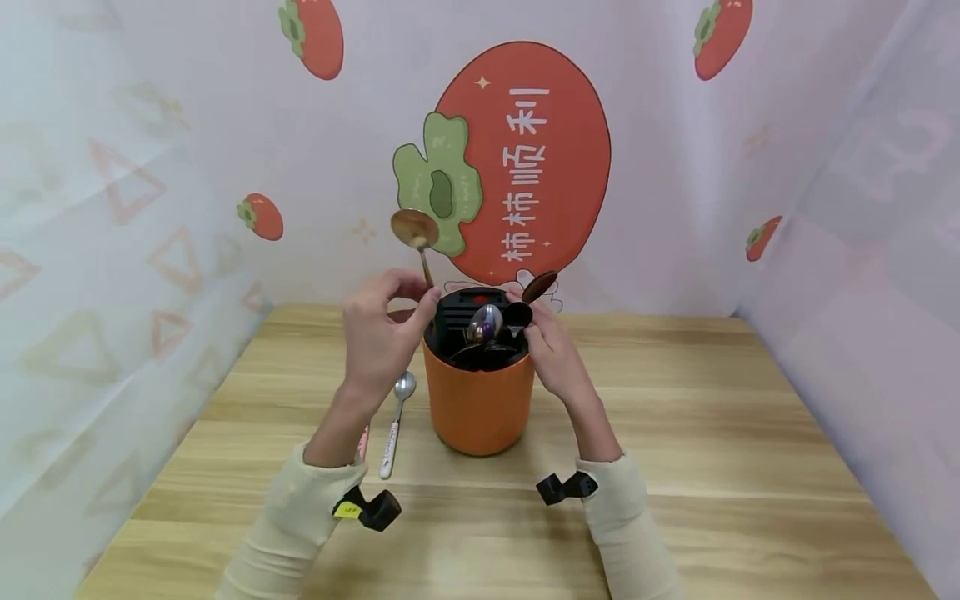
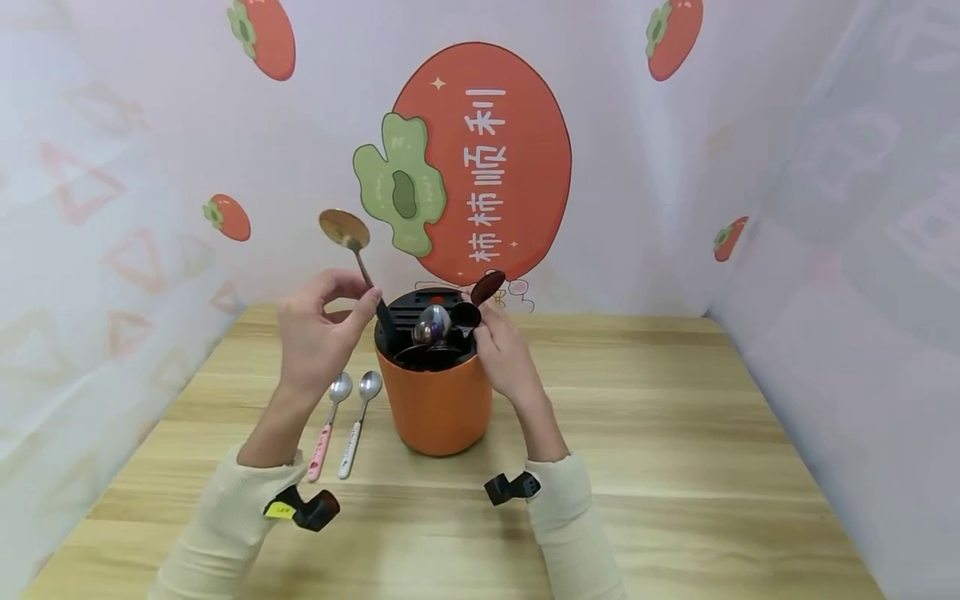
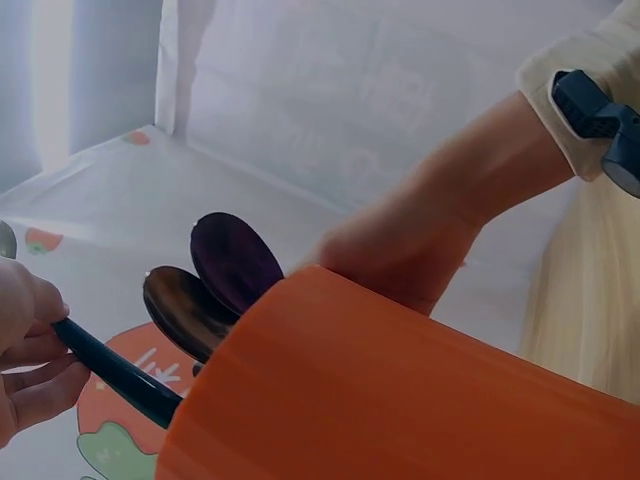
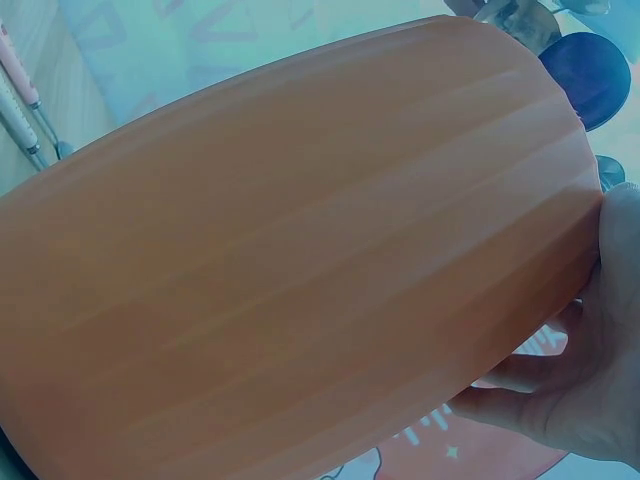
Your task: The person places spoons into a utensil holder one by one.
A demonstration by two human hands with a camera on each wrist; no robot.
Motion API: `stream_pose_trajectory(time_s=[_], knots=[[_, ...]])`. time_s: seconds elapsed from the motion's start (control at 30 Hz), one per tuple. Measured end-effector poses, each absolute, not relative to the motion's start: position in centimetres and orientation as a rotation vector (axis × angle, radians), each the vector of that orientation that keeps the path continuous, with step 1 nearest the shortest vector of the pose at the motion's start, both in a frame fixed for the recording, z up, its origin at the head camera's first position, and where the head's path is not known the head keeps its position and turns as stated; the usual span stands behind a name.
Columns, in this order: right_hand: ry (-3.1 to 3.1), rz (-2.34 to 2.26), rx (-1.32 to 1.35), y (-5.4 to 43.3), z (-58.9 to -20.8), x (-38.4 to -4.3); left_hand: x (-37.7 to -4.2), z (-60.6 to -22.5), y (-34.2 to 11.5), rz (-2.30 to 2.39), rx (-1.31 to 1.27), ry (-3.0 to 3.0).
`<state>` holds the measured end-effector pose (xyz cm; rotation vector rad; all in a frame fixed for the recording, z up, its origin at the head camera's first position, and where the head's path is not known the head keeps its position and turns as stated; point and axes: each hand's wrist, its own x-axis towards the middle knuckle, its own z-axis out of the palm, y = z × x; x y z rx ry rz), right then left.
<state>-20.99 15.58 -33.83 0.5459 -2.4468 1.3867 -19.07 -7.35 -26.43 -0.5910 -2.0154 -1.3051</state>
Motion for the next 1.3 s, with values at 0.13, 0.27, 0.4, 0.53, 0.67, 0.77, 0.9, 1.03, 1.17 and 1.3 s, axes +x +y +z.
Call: stream_pose_trajectory(time_s=[0.13,0.27,0.4,0.53,0.67,0.77,0.9,1.03,1.17,1.3], knots=[[-2.466,1.359,0.549,15.9,-33.4,-21.1,-19.6,-26.8,-6.7,-1.305,-0.617,-2.040],[-2.463,1.356,0.537,16.2,-33.0,-21.1,-19.9,-27.5,-6.2,-1.306,-0.638,-2.080],[-2.455,1.370,0.514,16.3,-33.1,-20.9,-19.8,-28.2,-5.9,-1.287,-0.636,-2.133],[-2.449,1.367,0.509,16.0,-33.5,-20.5,-19.4,-29.0,-6.0,-1.267,-0.603,-2.203],[-2.444,1.360,0.519,15.7,-33.8,-20.3,-19.0,-29.5,-6.4,-1.249,-0.595,-2.216],[-2.431,1.361,0.515,15.5,-33.8,-20.1,-18.9,-29.6,-6.5,-1.209,-0.608,-2.212],[-2.435,1.366,0.502,15.4,-33.7,-19.9,-18.8,-29.5,-6.7,-1.154,-0.617,-2.233],[-2.439,1.376,0.503,15.3,-33.7,-19.6,-18.4,-29.4,-6.7,-1.150,-0.619,-2.239],[-2.429,1.390,0.503,15.2,-33.8,-19.3,-18.2,-29.5,-6.7,-1.157,-0.620,-2.234],[-2.418,1.375,0.516,15.2,-33.8,-19.4,-18.3,-29.5,-6.7,-1.152,-0.627,-2.231]])
